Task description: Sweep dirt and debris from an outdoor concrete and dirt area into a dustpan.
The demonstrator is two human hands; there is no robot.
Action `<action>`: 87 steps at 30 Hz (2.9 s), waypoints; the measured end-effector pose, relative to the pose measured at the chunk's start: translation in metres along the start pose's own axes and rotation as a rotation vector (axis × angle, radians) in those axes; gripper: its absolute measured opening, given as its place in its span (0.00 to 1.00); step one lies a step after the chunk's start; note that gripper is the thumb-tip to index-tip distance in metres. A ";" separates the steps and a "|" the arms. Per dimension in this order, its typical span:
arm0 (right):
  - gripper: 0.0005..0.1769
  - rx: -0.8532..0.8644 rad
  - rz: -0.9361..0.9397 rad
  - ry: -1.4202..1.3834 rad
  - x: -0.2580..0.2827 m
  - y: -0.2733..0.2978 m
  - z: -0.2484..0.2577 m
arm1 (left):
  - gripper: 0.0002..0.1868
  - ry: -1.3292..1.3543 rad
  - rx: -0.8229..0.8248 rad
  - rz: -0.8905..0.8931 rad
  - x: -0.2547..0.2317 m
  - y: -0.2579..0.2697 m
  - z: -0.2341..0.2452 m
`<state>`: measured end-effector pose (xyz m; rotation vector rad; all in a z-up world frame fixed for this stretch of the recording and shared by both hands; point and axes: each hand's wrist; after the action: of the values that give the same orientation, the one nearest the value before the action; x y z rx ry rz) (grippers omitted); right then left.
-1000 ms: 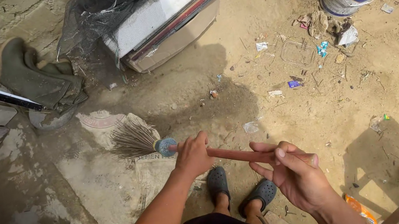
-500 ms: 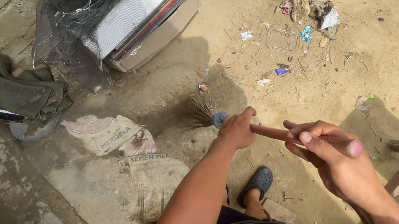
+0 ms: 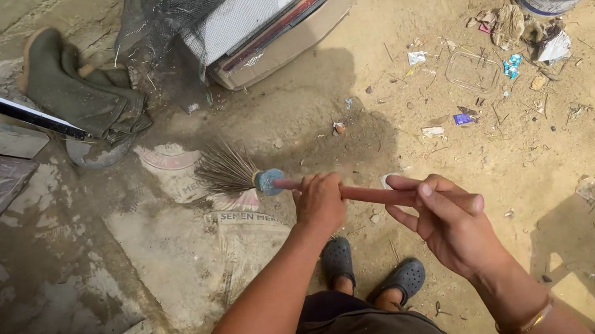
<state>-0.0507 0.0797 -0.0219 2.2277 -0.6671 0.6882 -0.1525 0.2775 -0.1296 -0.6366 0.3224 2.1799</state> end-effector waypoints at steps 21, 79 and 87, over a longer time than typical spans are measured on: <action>0.21 0.349 0.253 1.045 0.202 -0.085 0.037 | 0.09 0.323 0.339 0.163 -0.153 -0.108 -0.120; 0.25 0.381 -0.165 2.464 0.255 -0.044 0.049 | 0.11 0.218 -0.207 -0.196 -0.215 -0.049 -0.101; 0.34 0.578 -0.104 2.437 0.142 -0.025 0.024 | 0.21 0.014 -0.156 0.147 -0.115 0.014 -0.141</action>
<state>0.0746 0.0409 0.0419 0.3126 0.9535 2.6151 -0.0549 0.1337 -0.1858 -0.7349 0.2137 2.3590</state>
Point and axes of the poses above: each hand's wrist, its own y-axis away from the middle knuckle, its own z-axis out of the back of the hand, x = y × z, and after that the axes turned 7 degrees about -x, right-handed
